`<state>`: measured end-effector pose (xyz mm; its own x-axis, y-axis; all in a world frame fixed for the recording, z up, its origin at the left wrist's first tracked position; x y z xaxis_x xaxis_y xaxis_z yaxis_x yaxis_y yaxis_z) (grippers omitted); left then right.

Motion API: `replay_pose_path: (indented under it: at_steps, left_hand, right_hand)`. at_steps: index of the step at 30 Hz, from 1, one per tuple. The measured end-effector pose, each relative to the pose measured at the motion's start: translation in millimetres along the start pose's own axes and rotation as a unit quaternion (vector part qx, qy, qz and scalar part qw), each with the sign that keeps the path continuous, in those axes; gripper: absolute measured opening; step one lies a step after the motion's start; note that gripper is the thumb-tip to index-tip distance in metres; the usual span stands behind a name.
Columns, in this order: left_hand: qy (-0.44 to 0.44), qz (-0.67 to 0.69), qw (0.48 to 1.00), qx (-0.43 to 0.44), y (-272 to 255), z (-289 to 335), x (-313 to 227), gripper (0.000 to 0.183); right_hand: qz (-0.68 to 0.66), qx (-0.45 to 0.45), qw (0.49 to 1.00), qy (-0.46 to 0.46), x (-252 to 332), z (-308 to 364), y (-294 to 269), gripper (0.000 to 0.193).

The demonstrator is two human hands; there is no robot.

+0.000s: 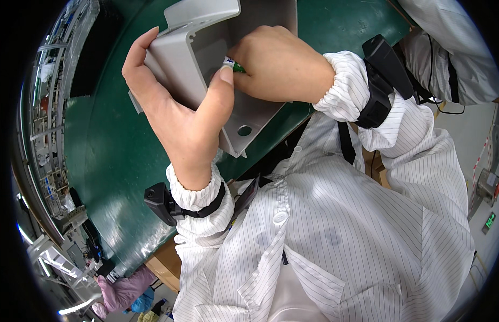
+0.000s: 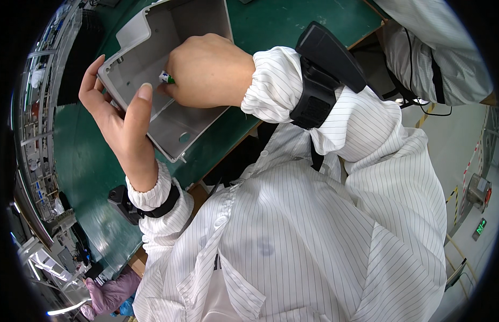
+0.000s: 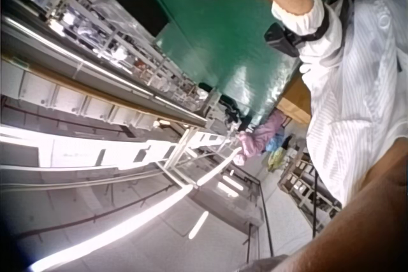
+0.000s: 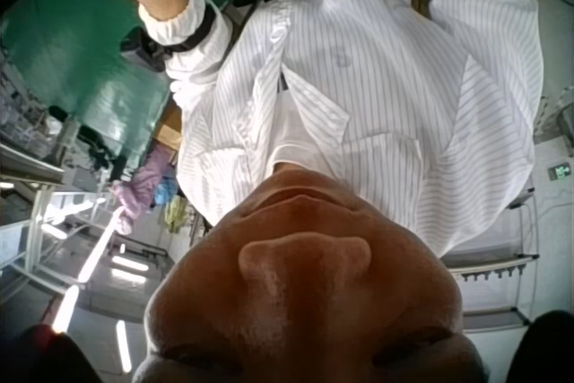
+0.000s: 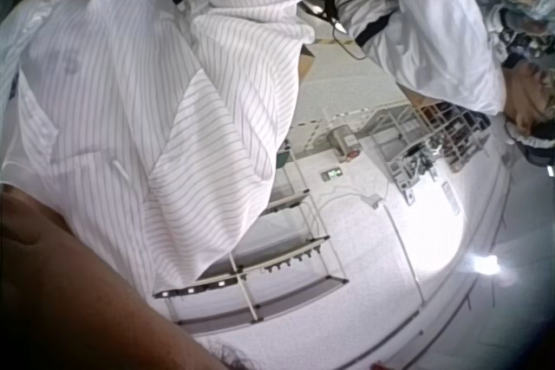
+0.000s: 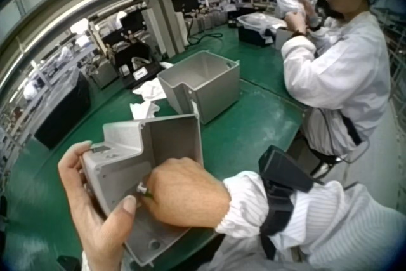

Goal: Applying industrial sealant or glue from a tube to the inner seams of a small metal enclosure.

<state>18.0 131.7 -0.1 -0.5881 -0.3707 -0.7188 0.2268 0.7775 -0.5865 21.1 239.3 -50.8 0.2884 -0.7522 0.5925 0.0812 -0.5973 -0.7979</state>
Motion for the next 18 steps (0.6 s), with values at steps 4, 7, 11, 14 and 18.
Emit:
replay_pose_path:
  at_steps: [4,7,11,14,18]
  left_hand:
    - [0.007,-0.021,1.000,-0.006,-1,0,-1,0.068]
    - [0.014,-0.040,0.999,-0.008,0,-2,-3,0.066]
    - [0.019,-0.075,0.997,-0.004,2,-5,-7,0.063]
    - [-0.050,-0.004,0.999,0.003,10,-9,-13,0.063]
    - [-0.054,0.018,0.998,0.018,16,-11,-14,0.063]
  right_hand:
    - [0.017,0.003,1.000,0.001,1,1,-2,0.019]
    - [0.030,-0.006,1.000,0.002,-2,1,0,0.016]
    - [0.082,0.049,0.995,0.041,-5,0,0,0.025]
    - [0.095,0.042,0.994,0.040,-11,2,1,0.025]
    - [0.115,0.040,0.992,0.037,-15,2,5,0.026]
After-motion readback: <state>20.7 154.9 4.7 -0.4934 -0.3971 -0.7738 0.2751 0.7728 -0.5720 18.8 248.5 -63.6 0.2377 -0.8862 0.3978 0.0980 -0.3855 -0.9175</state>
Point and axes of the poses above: each hand's wrist, its own z-axis away from the middle knuckle, its own y-axis out of the palm, x = y × z, the point moved 8 cm from there along -z, towards the middle knuckle, and after that the axes turned 12 degrees about x, right-handed, at the moved point
